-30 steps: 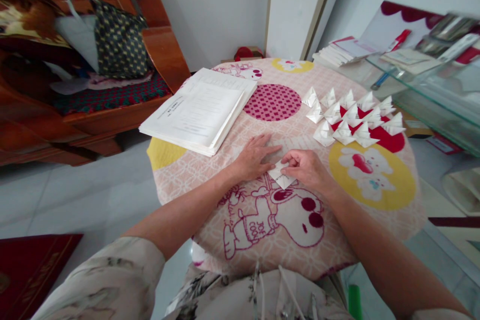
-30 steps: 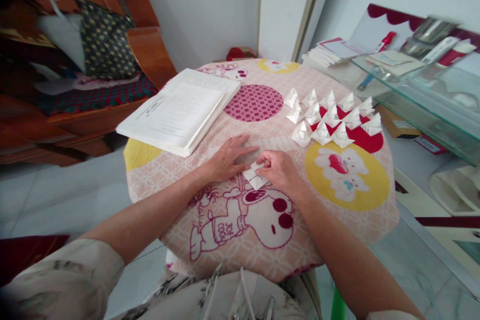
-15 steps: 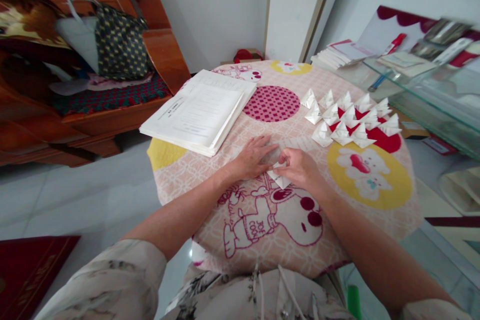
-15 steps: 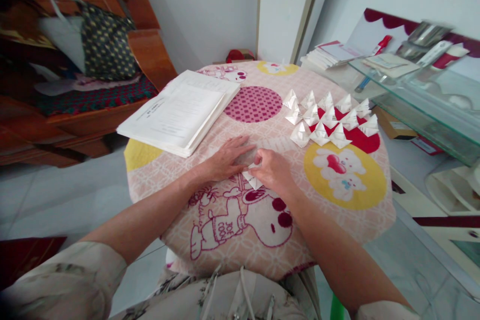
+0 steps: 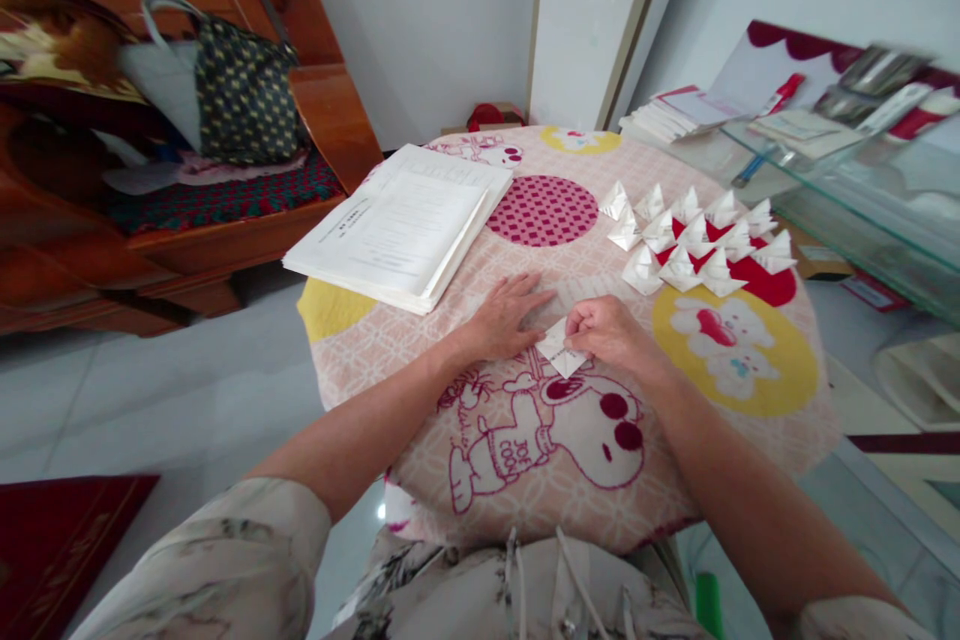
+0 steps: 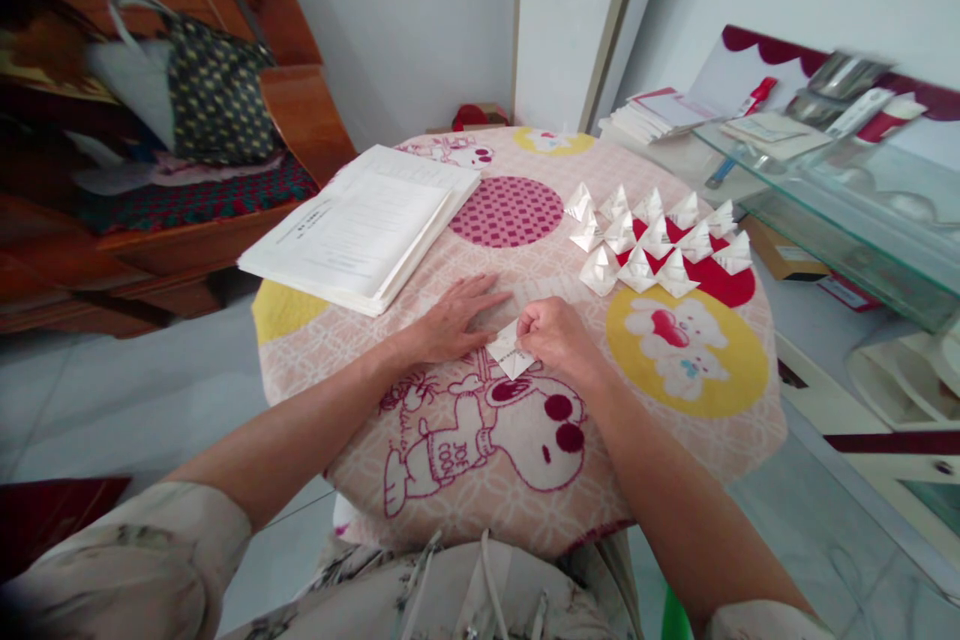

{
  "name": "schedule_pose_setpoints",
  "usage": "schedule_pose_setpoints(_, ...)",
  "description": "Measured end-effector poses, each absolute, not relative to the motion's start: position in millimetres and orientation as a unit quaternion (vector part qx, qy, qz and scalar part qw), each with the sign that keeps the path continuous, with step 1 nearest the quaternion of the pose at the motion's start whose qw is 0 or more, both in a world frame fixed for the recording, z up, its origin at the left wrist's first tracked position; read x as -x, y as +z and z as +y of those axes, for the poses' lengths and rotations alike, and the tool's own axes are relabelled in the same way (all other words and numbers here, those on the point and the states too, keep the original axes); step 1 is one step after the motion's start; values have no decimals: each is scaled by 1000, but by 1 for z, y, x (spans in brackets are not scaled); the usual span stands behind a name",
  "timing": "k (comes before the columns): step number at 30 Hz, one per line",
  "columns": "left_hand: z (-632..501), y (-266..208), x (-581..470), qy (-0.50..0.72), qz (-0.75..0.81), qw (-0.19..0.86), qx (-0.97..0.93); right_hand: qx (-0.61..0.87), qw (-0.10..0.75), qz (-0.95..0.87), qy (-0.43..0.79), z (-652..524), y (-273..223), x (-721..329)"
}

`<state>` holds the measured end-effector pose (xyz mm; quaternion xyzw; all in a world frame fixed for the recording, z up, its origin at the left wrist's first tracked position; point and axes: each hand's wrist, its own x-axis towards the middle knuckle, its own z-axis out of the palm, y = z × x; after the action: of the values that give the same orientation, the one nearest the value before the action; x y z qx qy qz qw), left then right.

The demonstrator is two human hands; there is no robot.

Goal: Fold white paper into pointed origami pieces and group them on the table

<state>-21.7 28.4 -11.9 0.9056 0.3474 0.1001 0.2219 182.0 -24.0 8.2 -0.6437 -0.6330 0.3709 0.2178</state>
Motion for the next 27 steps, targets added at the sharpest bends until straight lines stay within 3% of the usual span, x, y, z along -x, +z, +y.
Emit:
schedule_pose_setpoints(6, 28, -6, 20, 87, 352, 234, -902, 633, 241, -634, 373, -27, 7, -186)
schedule_pose_setpoints(16, 32, -3, 23, 68, 347, 250, -902, 664, 206, -557, 455, -35, 20, -211)
schedule_pose_setpoints(27, 21, -1, -6, 213, 336, 284, -872, 652, 283, -515, 480, -35, 10, -220)
